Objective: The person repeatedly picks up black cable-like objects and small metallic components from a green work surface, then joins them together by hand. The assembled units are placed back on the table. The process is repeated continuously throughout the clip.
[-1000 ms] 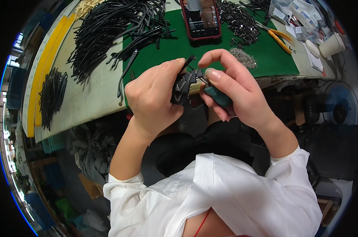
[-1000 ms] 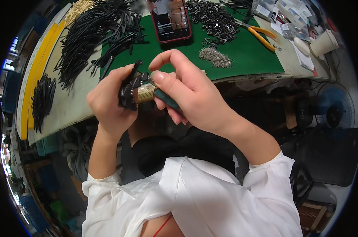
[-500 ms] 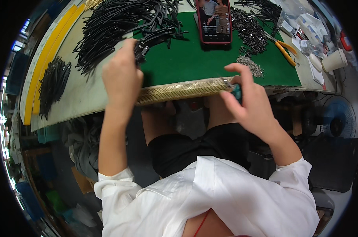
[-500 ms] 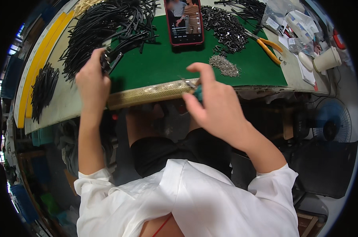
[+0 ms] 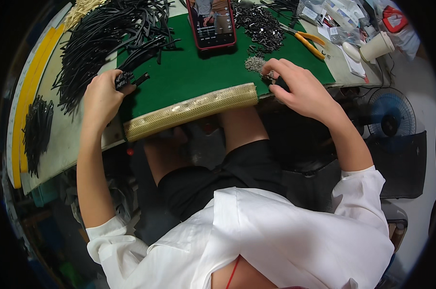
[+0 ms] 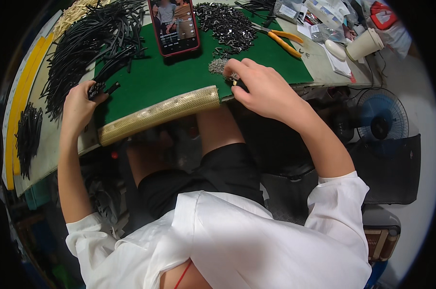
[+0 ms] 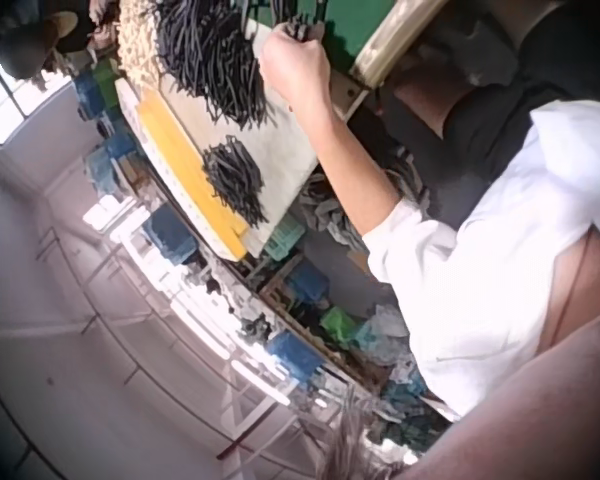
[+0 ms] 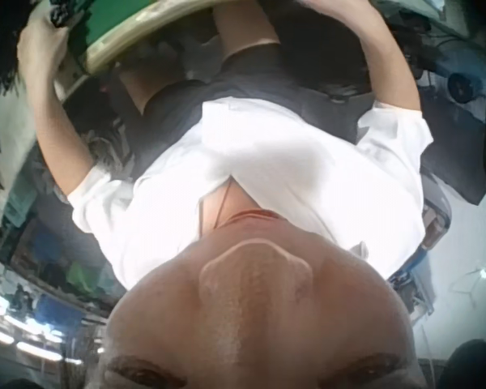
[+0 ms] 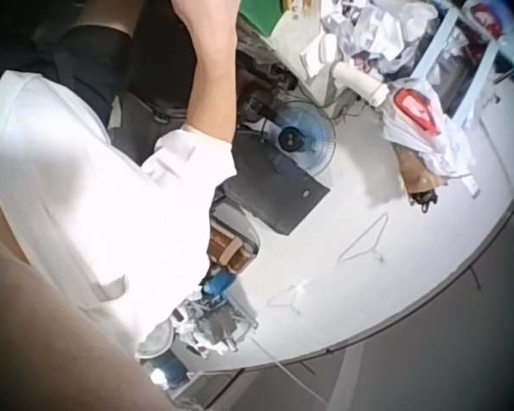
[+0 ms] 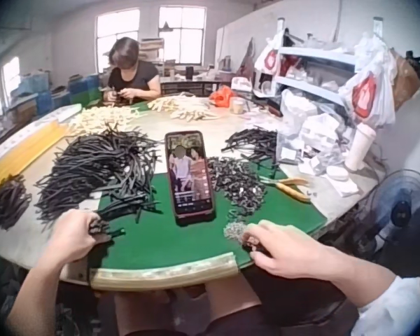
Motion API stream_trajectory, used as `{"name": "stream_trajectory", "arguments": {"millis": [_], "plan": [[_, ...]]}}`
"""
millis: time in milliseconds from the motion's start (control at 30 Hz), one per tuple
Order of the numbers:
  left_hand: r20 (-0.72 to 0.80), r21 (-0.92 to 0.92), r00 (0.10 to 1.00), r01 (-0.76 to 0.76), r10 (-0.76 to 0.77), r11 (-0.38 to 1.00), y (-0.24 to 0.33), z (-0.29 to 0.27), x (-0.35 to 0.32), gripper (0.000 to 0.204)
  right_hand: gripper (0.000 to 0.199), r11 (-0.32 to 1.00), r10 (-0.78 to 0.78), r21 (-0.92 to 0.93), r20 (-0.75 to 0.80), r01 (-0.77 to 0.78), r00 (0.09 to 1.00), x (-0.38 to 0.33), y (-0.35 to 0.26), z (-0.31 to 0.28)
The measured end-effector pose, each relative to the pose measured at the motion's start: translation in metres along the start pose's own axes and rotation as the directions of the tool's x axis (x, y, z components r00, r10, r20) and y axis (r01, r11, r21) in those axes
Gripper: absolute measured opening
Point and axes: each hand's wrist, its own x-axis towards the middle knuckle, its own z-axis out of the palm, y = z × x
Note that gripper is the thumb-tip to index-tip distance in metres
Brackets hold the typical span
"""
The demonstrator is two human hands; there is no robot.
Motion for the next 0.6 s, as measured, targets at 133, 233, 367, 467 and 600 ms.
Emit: {"name": "stream_trajectory", "arguments": {"millis": [133, 233, 367, 467, 600], "plan": [[0.100, -0.026, 0.995, -0.024, 0.027, 0.999, 0.009, -0.008, 0.005, 0.024, 0.040, 0.998, -0.011, -0.061, 0.061, 0.014, 0.998, 0.014, -0.023, -0.002], [0.050, -0.195, 0.992, -0.104, 0.116, 0.975, 0.017, -0.011, 0.003, 0.024, 0.041, 0.976, -0.051, -0.204, 0.135, 0.078, 0.989, 0.028, -0.031, 0.005], [-0.010, -0.498, 0.987, -0.142, 0.157, 0.856, 0.033, -0.016, -0.016, 0.025, 0.042, 0.968, 0.004, -0.249, 0.149, 0.034, 0.989, 0.018, -0.028, 0.000], [0.105, -0.763, 0.989, 0.010, 0.108, 0.646, 0.047, -0.028, -0.042, 0.026, 0.042, 0.982, 0.033, -0.186, 0.166, -0.001, 0.986, 0.000, -0.026, -0.008], [0.219, -0.901, 0.974, 0.178, 0.060, 0.396, 0.061, -0.016, -0.065, 0.020, 0.037, 0.994, 0.055, -0.094, 0.082, -0.047, 0.995, -0.007, -0.012, -0.005]]}}
